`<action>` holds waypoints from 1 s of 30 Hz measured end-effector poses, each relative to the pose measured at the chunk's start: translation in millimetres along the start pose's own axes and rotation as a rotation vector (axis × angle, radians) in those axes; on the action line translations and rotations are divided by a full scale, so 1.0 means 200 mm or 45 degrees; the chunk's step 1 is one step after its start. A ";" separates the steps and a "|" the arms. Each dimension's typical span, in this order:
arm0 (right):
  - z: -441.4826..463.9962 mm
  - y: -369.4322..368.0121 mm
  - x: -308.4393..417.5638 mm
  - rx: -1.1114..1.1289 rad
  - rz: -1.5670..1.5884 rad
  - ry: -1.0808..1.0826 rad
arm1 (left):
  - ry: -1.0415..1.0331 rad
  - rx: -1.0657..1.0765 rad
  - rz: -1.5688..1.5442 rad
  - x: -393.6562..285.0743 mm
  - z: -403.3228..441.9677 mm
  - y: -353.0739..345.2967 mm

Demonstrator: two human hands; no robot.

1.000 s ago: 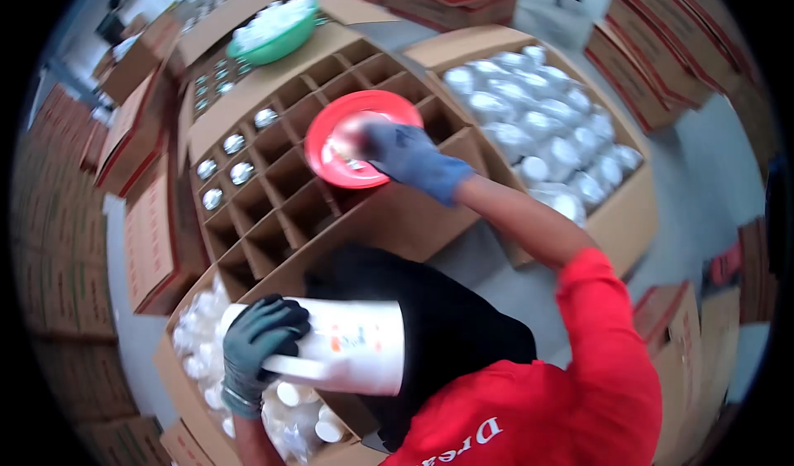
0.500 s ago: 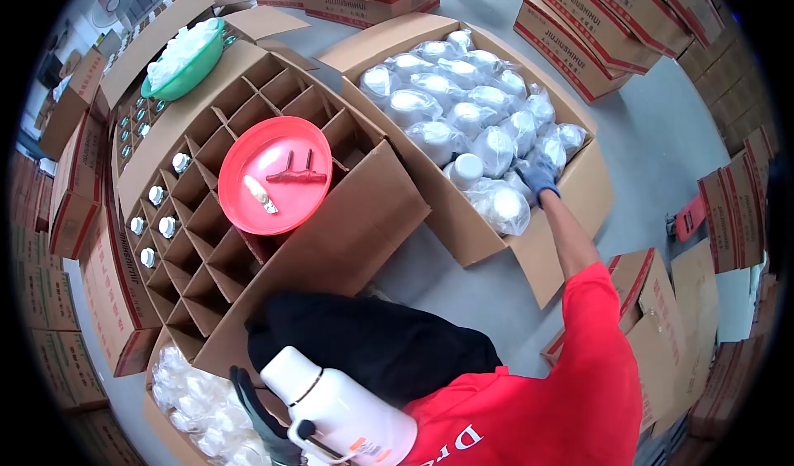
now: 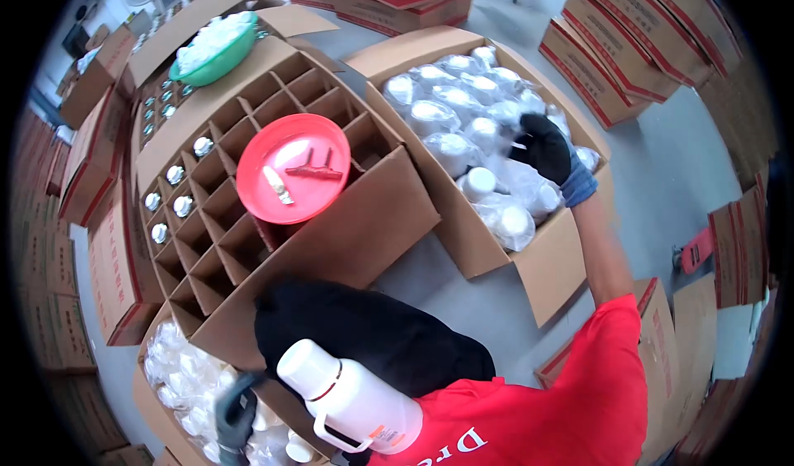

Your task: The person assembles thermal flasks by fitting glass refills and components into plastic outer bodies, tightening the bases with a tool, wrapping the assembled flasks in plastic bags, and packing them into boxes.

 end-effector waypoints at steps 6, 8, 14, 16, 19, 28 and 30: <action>0.31 -1.44 -0.03 0.799 0.732 -0.314 | -0.625 -0.365 0.160 -0.51 0.48 -0.01; 0.41 -1.79 -0.12 0.857 0.788 -0.211 | -0.683 -0.427 0.525 -0.55 0.60 -0.09; 0.44 -2.54 -0.50 0.598 0.713 -0.237 | -0.654 -0.783 -0.341 -0.56 0.79 -0.24; 0.34 -2.63 -0.59 0.613 0.421 -0.293 | -0.393 -0.848 -1.037 -0.45 0.90 -0.11; 0.22 -2.52 -0.69 1.251 -0.439 0.598 | -0.477 -1.070 -1.181 -0.14 0.90 0.07; -0.07 -1.97 -1.22 0.954 -1.919 0.823 | -0.630 -0.425 -2.432 0.51 0.44 -0.01; -0.14 -1.81 -1.35 0.864 -1.693 0.777 | -0.370 -0.606 -2.094 0.66 0.30 -0.16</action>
Point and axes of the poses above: each hand's wrist, its own z-axis towards the middle knuckle, its own y-axis out of the back of the hand, x = y × z, the point moved 4 cm from there along z, towards the middle knuckle, and after that the axes turned 3 degrees about y, right-handed, at the moved point
